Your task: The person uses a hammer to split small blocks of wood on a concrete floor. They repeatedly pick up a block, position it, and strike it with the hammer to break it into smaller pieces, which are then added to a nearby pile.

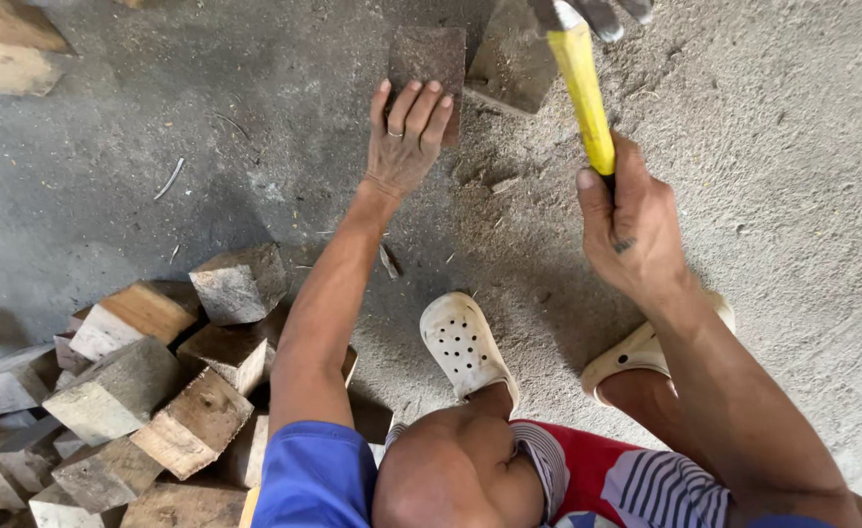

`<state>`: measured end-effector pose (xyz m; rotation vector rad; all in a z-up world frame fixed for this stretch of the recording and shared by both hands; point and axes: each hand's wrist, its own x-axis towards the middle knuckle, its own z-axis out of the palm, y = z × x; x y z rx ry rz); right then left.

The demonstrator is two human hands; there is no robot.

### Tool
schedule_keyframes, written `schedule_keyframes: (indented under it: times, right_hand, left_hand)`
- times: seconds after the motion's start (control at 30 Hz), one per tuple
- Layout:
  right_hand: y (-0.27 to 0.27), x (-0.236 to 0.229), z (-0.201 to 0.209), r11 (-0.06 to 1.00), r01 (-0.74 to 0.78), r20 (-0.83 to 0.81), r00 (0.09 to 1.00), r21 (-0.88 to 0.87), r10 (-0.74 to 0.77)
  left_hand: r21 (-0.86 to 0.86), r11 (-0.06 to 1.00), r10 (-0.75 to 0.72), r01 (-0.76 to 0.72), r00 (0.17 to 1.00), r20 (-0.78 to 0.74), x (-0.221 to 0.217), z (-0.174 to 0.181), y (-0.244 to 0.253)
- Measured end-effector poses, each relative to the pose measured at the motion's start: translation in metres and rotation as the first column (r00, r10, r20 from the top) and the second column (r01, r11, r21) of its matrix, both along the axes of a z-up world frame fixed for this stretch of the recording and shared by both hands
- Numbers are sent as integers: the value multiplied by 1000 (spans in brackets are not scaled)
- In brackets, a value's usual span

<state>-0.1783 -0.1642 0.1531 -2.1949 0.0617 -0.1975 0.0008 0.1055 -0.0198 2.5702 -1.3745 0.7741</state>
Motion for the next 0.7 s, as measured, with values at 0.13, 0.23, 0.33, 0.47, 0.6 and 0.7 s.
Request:
schedule_keyframes:
  times: [0.13, 0.23, 0.33, 0.47, 0.6, 0.7]
  right_hand:
    - [10, 23, -14, 976, -136, -315, 946, -171, 77]
    - [10, 35, -24, 980, -145, -489, 870, -138, 60]
    - [10, 20, -33, 980, -122, -336, 940, -155, 63]
    - [24, 12, -52, 983, -105, -451, 892, -149, 27]
    - [22, 15, -61, 976, -112, -502, 865, -186, 4]
    - [16, 16, -57, 978, -134, -488, 872, -158, 41]
  left_hand:
    - [-22, 1000, -13, 14, 1000, 28, 1, -1, 2]
    - [-7, 999, -36, 36, 997, 72, 13, -3, 0]
    - [-25, 998, -48, 50, 994, 95, 10, -6, 2]
    - [-117, 993, -52, 34, 987, -153, -7, 3, 8]
    - [-332, 942, -163, 39, 921, -355, 0, 25, 6]
    - [-358, 866, -173, -349, 462, -870, 16, 60, 19]
